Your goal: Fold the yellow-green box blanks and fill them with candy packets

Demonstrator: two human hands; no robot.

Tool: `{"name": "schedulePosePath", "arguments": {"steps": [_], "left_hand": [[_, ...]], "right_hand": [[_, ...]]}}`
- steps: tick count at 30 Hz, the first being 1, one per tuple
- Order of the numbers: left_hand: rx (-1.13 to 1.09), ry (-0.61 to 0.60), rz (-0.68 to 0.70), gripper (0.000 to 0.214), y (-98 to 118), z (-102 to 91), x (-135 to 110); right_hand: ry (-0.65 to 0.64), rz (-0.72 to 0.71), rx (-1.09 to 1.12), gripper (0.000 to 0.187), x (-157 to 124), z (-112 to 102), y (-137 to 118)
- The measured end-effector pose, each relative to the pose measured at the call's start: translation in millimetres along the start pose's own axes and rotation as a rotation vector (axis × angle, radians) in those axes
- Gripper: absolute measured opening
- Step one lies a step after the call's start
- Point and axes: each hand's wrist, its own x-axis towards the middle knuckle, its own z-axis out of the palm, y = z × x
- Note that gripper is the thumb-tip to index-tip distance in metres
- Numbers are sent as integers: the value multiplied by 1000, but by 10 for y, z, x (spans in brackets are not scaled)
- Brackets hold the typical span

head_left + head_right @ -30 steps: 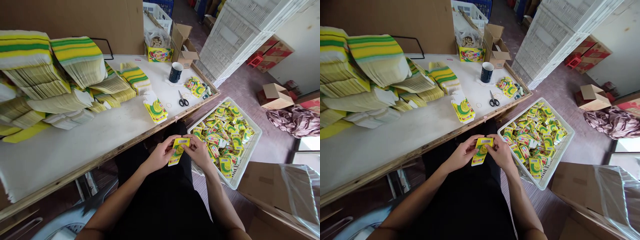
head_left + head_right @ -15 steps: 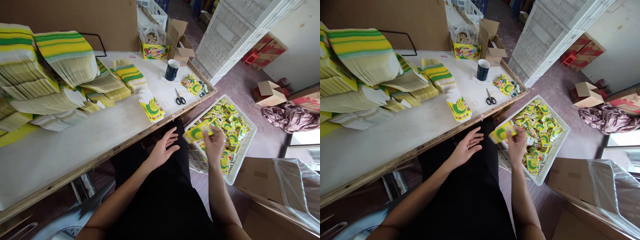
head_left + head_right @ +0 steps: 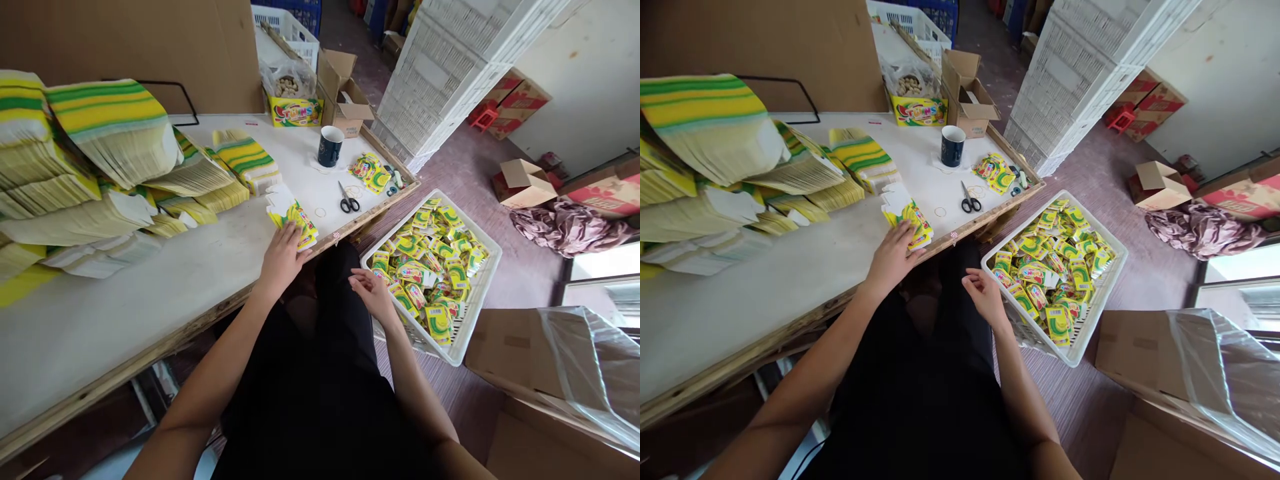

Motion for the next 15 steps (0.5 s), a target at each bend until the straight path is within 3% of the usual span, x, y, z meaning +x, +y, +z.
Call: {"name": "schedulePosePath", "arguments": {"steps": [5,9,10,13,15], "left_hand": [[-58,58,-35,36,16,-125,-71],[-189,317,92,31,241,-233,-278],[-222,316,185,31,317,-227,-355],[-303,114,473,37,531,-131,-595],[-381,20,548,46,625,-47,-723]], "right_hand": [[-63,-50,43,54,39,160,-183],[-89,-56,242,58,11,255,-371],[-90,-41,315,59,3,268,-420],[-30,18,438,54,-16,256,-528],[35,27,429,50,-39,215,-552]]}}
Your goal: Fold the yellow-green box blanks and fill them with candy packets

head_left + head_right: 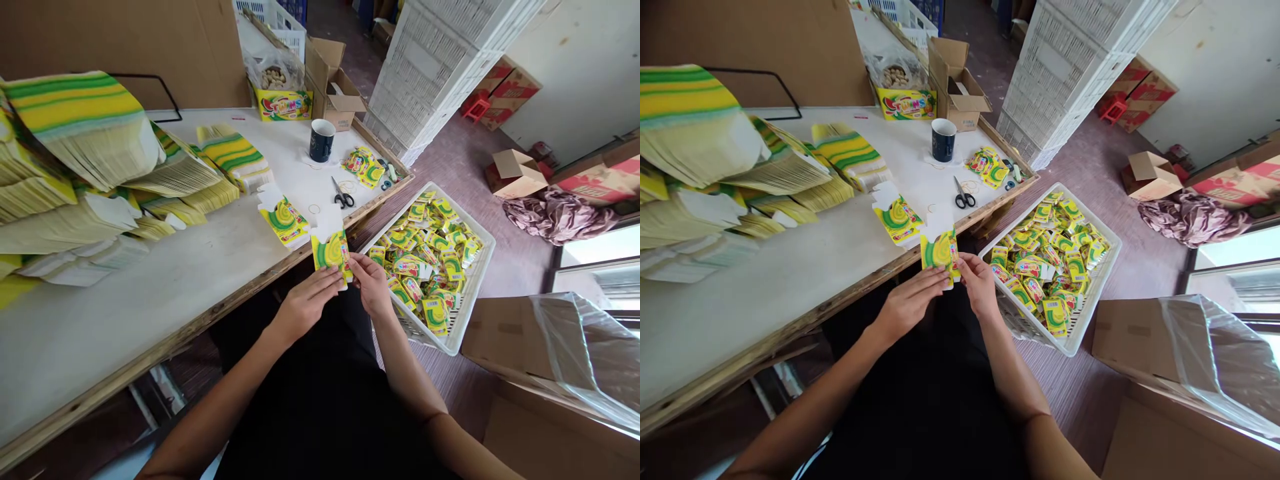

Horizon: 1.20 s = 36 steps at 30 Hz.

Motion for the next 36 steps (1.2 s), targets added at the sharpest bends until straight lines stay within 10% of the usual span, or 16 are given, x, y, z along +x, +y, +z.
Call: {"name": "schedulePosePath", "arguments": {"steps": [7,13,27,36], "left_hand": [[-592,420,-575,65,108,93,-9],[-1298,-10,-839,87,120,27,22],[-1102,147,-888,55,23,96,-116],[-820,372,-906,67,140,240,-14]], "right_hand": [[-17,-20,-39,46,-261,-72,101],[-147,89,25,43,-420,-9,179],[-211,-15,-102,44,-460,29,148],[58,-232,-347,30,-420,-3,237]]}}
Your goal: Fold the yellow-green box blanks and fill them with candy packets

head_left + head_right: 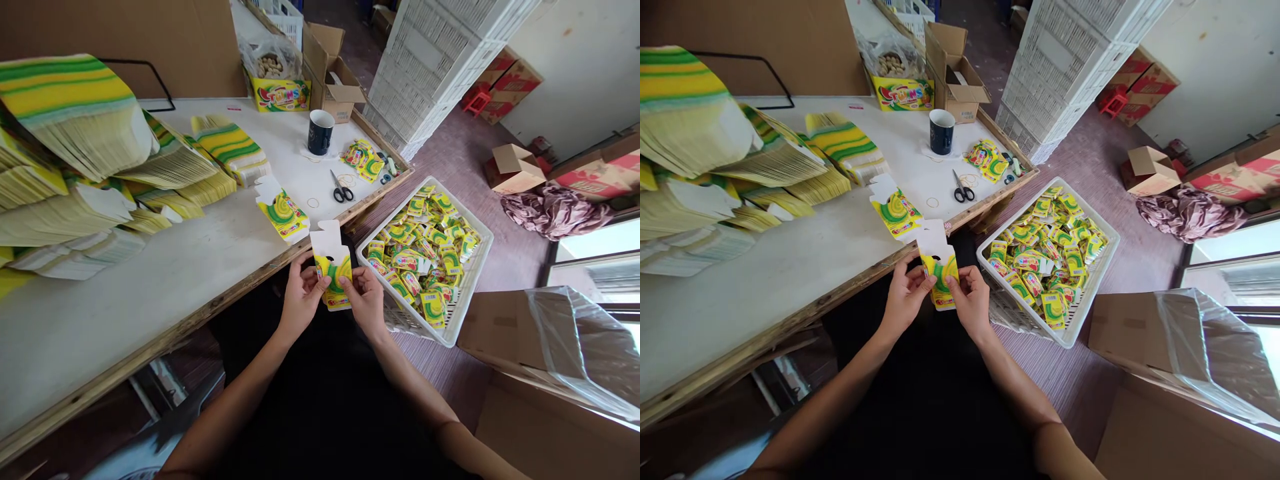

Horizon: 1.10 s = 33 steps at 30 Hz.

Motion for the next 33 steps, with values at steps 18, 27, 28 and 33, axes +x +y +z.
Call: {"name": "schedulePosePath", "arguments": {"steps": [18,27,28,33], "left_hand": [[12,-421,-201,91,142,-31,-17],[212,-312,9,47,39,-109,6],[225,-319,8,48,27,-111,3],[216,-400,-17,51,7,-100,-9]], "right_hand": [[-155,-250,-65,24,178,-383,-122],[-343,-110,-179,40,218,-487,-275],[-368,-40,-180,47,216,-482,-272],[-327,6,-262,40,195,-436,-226]]}}
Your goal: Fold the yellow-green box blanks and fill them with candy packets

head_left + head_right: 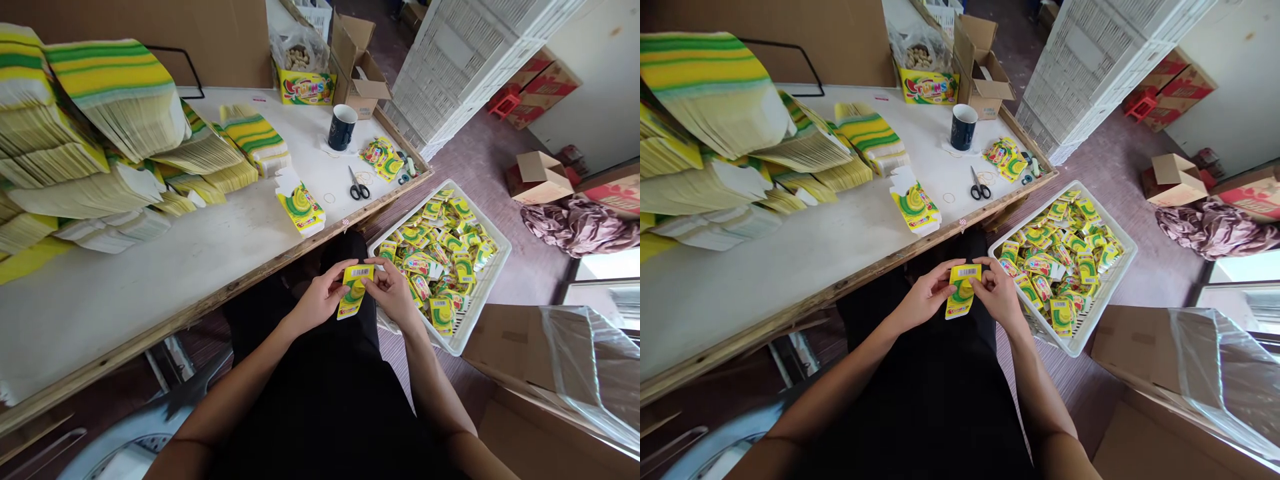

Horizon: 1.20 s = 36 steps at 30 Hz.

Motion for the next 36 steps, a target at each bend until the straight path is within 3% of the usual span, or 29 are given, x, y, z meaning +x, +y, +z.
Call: {"name": "schedulePosePath", "arguments": {"steps": [8,14,20,23,25,28,29,32,36], "left_hand": [[-47,3,-25,53,9,7,3],[-60,50,-25,50,51,-7,27],[-92,64,-86,53,119,54,42],[-43,27,-91,65,44,132,88],[22,18,-67,74,-53,170,146],[144,50,-10,68,-236,186,267],[181,61,4,63,-299,185,314],[284,65,25,48,-477,181,465],[389,87,59,49,-699,200,687]], "right_hand": [[-23,14,-78,46,10,59,18],[70,-46,-148,40,28,64,17],[129,-116,-93,34,-41,82,74],[147,-61,104,44,-47,-5,250],[378,13,199,50,-35,-215,464],[948,288,198,62,-90,-669,881],[1026,352,186,63,-147,-801,1025],[1086,501,156,64,-432,-988,1403],[1135,593,90,58,-857,-819,1715]]}}
